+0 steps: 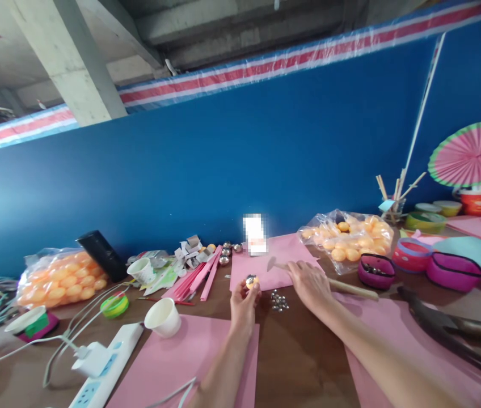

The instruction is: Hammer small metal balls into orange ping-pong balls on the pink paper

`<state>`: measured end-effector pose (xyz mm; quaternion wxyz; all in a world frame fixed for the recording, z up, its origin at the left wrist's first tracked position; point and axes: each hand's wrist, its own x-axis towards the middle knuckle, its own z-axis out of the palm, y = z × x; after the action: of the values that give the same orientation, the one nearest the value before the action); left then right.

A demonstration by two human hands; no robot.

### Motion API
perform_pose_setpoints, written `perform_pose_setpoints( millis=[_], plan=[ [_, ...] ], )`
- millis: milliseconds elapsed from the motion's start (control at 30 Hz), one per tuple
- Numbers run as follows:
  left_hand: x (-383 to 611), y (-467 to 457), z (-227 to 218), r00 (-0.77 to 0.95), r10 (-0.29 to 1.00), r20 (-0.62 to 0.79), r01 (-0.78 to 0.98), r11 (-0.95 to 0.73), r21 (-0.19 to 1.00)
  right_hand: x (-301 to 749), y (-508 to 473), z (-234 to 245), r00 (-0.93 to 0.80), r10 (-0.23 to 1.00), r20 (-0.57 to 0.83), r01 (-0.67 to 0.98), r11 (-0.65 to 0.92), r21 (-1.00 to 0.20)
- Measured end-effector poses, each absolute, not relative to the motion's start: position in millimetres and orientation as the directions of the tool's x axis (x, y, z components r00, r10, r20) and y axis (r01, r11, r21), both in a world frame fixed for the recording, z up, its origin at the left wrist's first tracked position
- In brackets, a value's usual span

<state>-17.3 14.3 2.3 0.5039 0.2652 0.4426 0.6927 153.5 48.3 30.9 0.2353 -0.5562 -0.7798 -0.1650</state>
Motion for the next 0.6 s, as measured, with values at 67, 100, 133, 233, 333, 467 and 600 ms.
perform_pose_setpoints(
  millis=[67, 100, 133, 233, 333, 467, 600],
  plan=[
    [-17.3, 13.2, 2.5, -0.338, 0.939, -0.068, -0.453, -0.099, 0.886, 159.1, 55.3, 25.8, -0.247, 0.825, 0.509, 0.959, 0.283, 0.006],
    [-17.2, 12.5, 2.5, -0.335, 0.94, -0.062, -0.452, -0.102, 0.886, 161.9, 58.3, 23.3, -0.231, 0.844, 0.484, 0.966, 0.258, 0.01],
    [-17.1, 11.8, 2.6, -0.335, 0.941, -0.059, -0.456, -0.107, 0.884, 164.7, 61.0, 21.0, -0.213, 0.863, 0.459, 0.972, 0.234, 0.011],
    [-16.9, 10.4, 2.4, -0.326, 0.944, -0.047, -0.475, -0.12, 0.872, 172.7, 67.0, 15.9, -0.157, 0.907, 0.392, 0.986, 0.167, 0.009],
    [-16.8, 9.8, 2.5, -0.302, 0.953, -0.035, -0.488, -0.123, 0.864, 178.0, 69.6, 14.3, -0.133, 0.927, 0.351, 0.99, 0.143, -0.001],
    [-16.6, 9.8, 3.1, -0.274, 0.962, -0.02, -0.515, -0.129, 0.848, 176.4, 66.5, 19.7, -0.128, 0.92, 0.372, 0.987, 0.155, -0.045],
    [-16.0, 11.9, 2.7, -0.296, 0.953, -0.068, -0.534, -0.106, 0.839, 163.3, 56.3, 27.8, -0.295, 0.838, 0.458, 0.894, 0.412, -0.177]
  ],
)
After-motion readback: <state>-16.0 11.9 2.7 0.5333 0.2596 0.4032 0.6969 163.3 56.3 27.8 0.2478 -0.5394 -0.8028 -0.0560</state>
